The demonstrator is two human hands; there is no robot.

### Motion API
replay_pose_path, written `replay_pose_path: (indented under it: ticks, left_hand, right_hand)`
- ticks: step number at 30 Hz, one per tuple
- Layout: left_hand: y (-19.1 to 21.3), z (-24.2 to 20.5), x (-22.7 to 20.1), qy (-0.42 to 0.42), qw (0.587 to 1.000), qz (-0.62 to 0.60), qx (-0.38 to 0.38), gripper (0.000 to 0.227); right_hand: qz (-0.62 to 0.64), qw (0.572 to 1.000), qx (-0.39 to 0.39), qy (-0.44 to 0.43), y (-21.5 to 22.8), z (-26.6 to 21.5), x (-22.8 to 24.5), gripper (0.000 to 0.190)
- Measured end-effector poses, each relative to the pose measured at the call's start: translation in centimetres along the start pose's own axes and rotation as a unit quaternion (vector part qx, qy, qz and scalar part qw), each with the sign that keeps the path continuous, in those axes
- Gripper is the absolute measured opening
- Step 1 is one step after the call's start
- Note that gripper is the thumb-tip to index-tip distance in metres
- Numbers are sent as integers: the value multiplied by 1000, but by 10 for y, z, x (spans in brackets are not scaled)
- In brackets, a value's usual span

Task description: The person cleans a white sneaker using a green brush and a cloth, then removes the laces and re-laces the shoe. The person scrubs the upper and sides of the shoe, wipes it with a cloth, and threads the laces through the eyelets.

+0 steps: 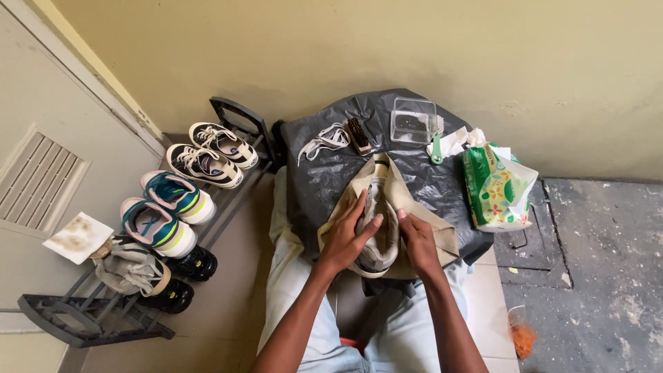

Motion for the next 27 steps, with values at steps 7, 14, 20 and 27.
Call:
replay_pose_path:
  ticks: [7, 14, 20, 27]
  left_hand:
    - [18, 5, 15, 0, 998, -8, -55, 80]
    - [12, -5, 13, -1, 1000, 19, -16, 81]
    - [27, 15, 28, 50, 992, 11, -118, 72]
    - [67, 113, 99, 104, 967, 95, -211, 97]
  right_hand:
    - [165, 983, -81, -8, 16, -11, 8, 30]
    - [52, 997, -59, -17, 19, -4, -49, 31]
    - [-11, 997, -82, -1, 46, 15, -25, 34]
    - [-46, 982, -171, 70, 81, 49, 74, 16]
Point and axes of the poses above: each hand's wrist, its own z-axis towards the middle knuckle, its own y-axis out of the back of the hand, x = y × z, the point moved 3 cm from there along z, towards the middle knuckle, and after that the axes turned 8 degrees about -z, right-handed, at the moved point
